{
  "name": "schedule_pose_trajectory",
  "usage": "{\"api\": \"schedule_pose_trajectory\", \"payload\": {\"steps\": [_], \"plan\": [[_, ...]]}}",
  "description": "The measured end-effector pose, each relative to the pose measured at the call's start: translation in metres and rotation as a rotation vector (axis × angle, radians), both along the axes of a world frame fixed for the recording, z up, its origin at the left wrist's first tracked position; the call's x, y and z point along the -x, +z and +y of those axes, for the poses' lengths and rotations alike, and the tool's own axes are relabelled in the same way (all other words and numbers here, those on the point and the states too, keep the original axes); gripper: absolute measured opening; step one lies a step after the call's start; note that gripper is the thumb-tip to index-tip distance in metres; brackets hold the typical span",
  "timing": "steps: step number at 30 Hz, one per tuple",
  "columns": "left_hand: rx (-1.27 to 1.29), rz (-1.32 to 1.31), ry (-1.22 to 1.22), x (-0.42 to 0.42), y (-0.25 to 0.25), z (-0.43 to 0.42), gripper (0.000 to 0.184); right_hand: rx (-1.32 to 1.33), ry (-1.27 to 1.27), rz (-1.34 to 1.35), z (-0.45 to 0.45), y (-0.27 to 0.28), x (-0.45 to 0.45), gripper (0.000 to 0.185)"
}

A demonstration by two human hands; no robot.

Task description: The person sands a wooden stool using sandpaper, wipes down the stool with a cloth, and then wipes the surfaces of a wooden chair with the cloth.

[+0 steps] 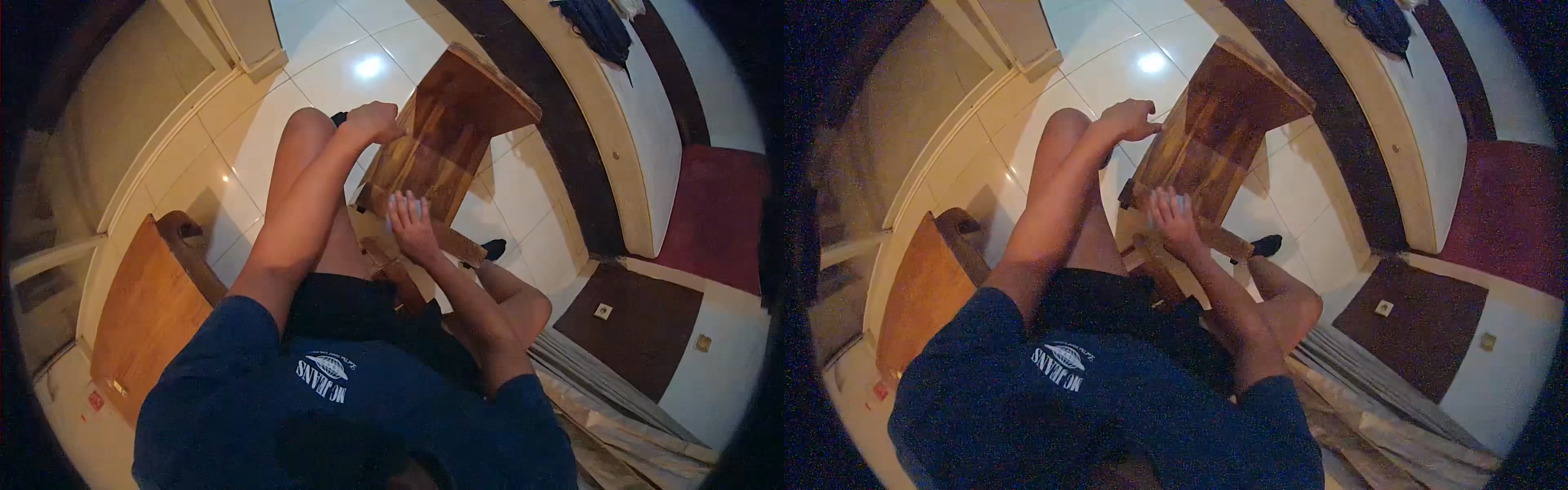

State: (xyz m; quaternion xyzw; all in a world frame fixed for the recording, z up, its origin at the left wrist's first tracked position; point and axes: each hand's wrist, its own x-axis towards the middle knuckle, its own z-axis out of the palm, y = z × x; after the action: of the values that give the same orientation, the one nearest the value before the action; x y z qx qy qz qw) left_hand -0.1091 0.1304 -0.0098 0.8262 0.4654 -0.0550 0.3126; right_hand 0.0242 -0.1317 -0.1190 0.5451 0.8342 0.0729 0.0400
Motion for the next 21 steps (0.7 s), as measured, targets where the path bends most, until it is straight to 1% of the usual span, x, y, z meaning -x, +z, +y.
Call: {"api": "schedule_pose_trajectory", "payload": {"steps": [2,3,5,8,9,10,13,17,19,20,21], "plan": [[0.009,0.011,-0.007,0.0,0.003,-0.004,0.058,-0.06,0.067,0.01,0.017,-0.013,0.018,0.059],[0.012,0.016,-0.012,0.0,0.005,-0.005,0.058,-0.065,0.06,0.011,0.026,-0.013,0.031,0.059],[0.021,0.011,-0.027,-0.001,-0.003,-0.004,0.058,0.024,0.017,-0.172,0.041,-0.011,0.053,0.06],[0.04,-0.002,-0.052,-0.005,-0.009,-0.002,0.059,0.066,0.05,-0.12,0.048,-0.03,0.055,0.061],[0.048,0.017,-0.064,-0.005,-0.008,-0.004,0.059,0.09,0.071,-0.087,0.05,-0.026,0.056,0.061],[0.057,0.037,-0.076,-0.005,-0.008,-0.007,0.06,0.088,0.059,-0.086,0.047,-0.021,0.052,0.061],[0.061,0.045,-0.103,-0.003,-0.01,-0.006,0.06,0.108,0.133,0.19,0.019,0.006,0.017,0.065],[0.058,0.031,-0.145,-0.008,-0.014,-0.01,0.061,0.078,0.054,0.222,-0.034,0.005,-0.037,0.07],[0.049,0.061,-0.167,-0.009,-0.02,-0.013,0.062,0.185,-0.087,0.1,-0.062,0.01,-0.065,0.078],[0.051,0.058,-0.174,-0.01,-0.025,-0.016,0.062,0.187,-0.094,0.098,-0.076,0.015,-0.077,0.078],[0.044,0.055,-0.221,-0.011,-0.041,-0.019,0.064,0.242,-0.142,0.1,-0.09,0.02,-0.089,0.084]]}}
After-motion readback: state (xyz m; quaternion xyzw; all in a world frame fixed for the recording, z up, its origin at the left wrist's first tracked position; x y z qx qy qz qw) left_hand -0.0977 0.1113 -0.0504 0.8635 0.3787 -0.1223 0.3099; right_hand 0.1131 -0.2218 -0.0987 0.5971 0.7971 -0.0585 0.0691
